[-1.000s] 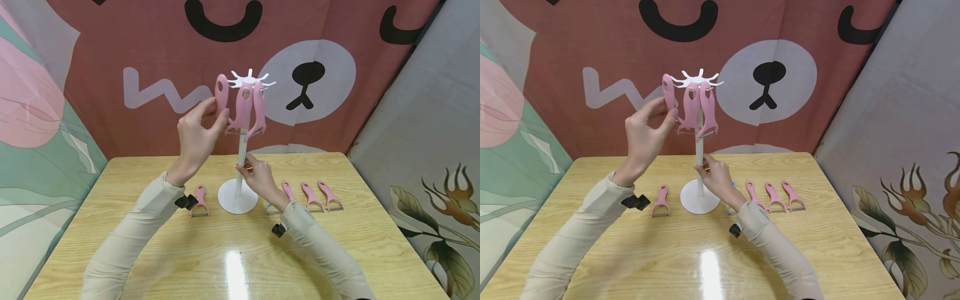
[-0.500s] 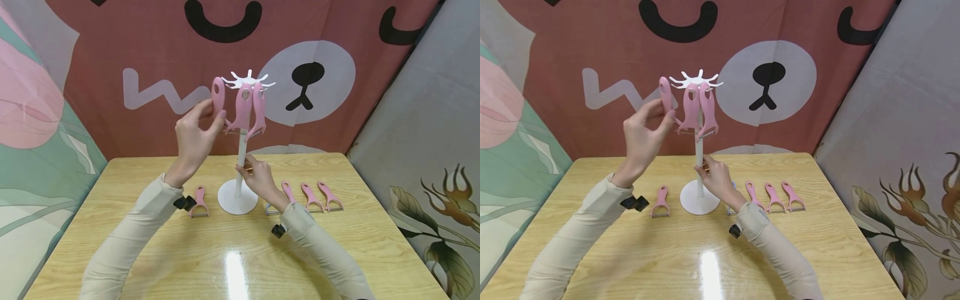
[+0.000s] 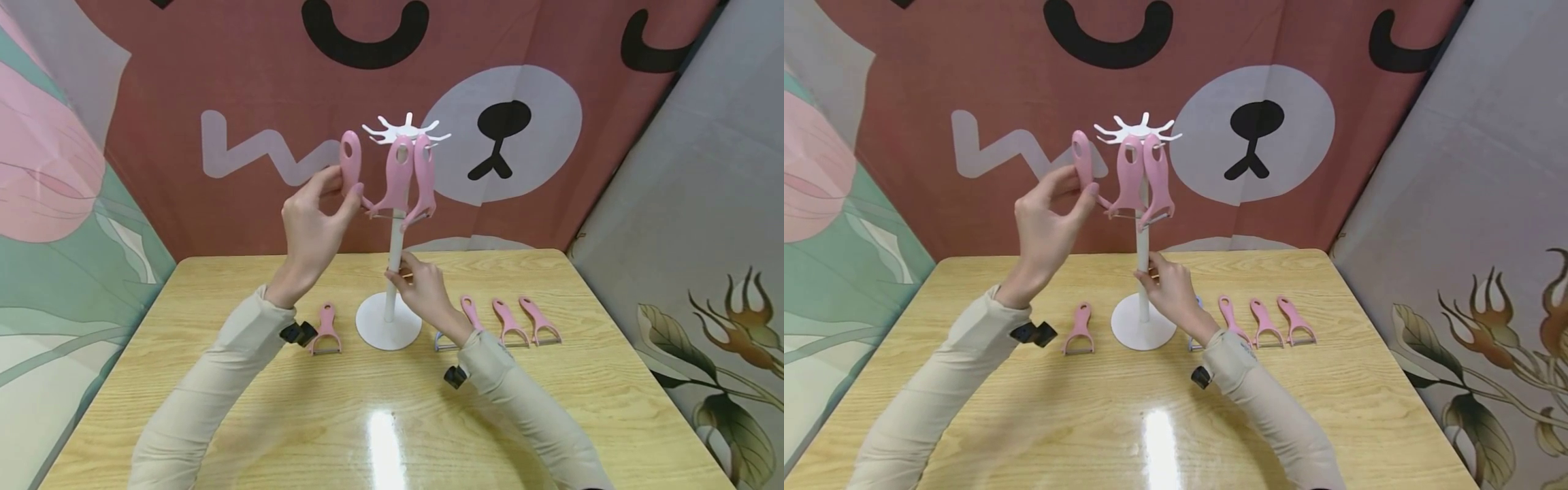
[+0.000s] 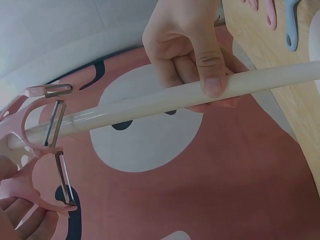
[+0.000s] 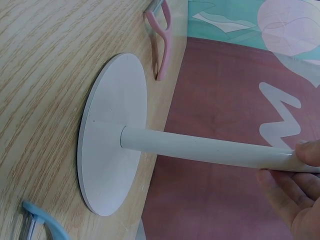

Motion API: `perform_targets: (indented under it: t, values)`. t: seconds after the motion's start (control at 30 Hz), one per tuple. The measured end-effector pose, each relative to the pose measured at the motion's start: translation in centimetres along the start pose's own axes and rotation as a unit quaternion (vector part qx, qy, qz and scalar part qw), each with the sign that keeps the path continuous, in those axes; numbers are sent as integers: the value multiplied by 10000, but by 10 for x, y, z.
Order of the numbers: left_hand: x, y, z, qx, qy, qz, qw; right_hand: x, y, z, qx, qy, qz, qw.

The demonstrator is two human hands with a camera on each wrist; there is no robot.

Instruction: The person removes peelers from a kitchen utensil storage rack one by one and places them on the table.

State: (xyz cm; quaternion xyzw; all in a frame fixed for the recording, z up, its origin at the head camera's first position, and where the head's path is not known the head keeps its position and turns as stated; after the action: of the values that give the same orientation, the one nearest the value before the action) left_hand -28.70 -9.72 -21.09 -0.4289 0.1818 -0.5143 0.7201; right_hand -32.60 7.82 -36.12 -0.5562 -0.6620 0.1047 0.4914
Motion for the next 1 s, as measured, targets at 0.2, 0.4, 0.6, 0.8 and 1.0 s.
perform_targets:
  t: [0.2, 0.4, 0.6, 0.8, 1.0]
  values:
    - [0, 1, -1, -59, -29, -23, 10000, 0, 0, 0, 1, -40, 7, 10000]
    - [2, 4, -6, -14, -189, -2, 9998, 0, 1, 0, 12, -46, 22, 10000]
    - [8, 7, -13, 39, -272, 34, 9996, 0, 0, 1, 21, -12, 13, 10000]
    - [11, 9, -18, 224, -279, 77, 9993, 0, -1, 2, -44, 3, -12, 10000]
    - [14, 14, -26, 382, -293, 1, 9988, 0, 0, 2, -47, 22, -30, 10000]
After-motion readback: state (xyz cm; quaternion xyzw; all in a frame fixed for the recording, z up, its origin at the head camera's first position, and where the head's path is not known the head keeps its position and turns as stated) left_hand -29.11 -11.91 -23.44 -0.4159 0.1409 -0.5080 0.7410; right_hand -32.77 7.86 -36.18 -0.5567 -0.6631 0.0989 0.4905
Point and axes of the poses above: each hand's wrist, its own y-axis away from the middle knuckle, its own x-axis out of the back of the hand, z = x × y, the point moved 7 cm from there along -y, towards the middle knuckle, and after that the axes turned 8 degrees about x, right-handed, at the moved point
